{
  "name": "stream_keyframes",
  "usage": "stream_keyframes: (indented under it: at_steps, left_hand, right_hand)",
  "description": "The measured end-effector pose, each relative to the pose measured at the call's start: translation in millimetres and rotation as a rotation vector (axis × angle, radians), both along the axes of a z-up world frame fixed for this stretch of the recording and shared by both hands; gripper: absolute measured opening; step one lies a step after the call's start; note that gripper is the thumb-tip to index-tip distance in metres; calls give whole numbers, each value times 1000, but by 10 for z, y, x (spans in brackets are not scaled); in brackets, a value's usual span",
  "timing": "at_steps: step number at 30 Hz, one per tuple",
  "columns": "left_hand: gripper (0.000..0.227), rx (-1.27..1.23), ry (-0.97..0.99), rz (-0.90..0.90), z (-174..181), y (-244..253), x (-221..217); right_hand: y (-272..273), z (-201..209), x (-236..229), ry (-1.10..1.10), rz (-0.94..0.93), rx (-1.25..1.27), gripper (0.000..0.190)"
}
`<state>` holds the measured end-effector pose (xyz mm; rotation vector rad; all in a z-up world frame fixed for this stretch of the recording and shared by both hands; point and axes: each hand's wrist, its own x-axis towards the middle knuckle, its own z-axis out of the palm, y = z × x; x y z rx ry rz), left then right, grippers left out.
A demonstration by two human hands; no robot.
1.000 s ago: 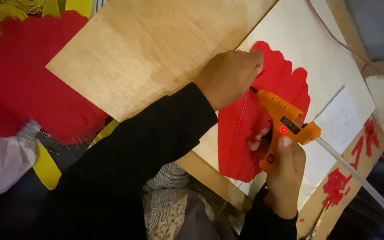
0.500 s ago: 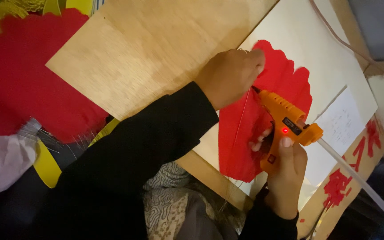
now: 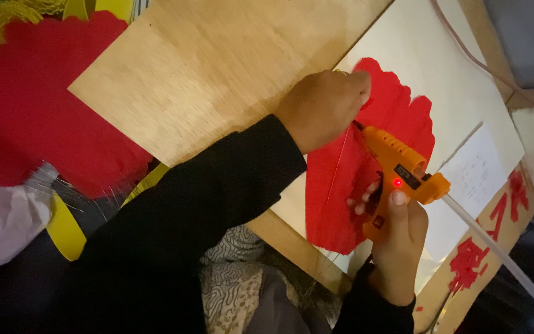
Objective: Assembling red paper petals using a hot glue gun and trimming the edges with scissors to create a flower.
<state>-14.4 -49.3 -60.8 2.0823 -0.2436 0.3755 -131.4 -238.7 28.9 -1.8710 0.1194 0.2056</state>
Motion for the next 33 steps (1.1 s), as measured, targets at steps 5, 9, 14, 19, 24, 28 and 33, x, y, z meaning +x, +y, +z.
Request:
stream_keyframes:
  at_steps: [5,9,14,19,24,28,33]
  left_hand:
    - [19,-34,49,-29,66,35,-60]
    - [16,-21,-35,-20,33,25,-61]
    - [14,22,8,-27,31,27,-38]
    - [16,-17,-3,-37,52,40,-68]
    - [14,83,14,-7,8,-3,-5]
    - [15,-90,87,-55,49,24,-50]
    - [13,-32,-4,-34,34,25,-46]
  right_hand:
    - [121,115,7,41,-44,-51,56]
    - [97,87,2,20,-35,-68,54]
    - [77,56,5,6,-20,-21,49]
    - [217,163,-23,27,-65,-45,47]
    - [61,11,-18,10,-63,-6,47]
    - [222,153,-22,20,-55,-72,51]
    - [110,56,-12,29,-81,7,50]
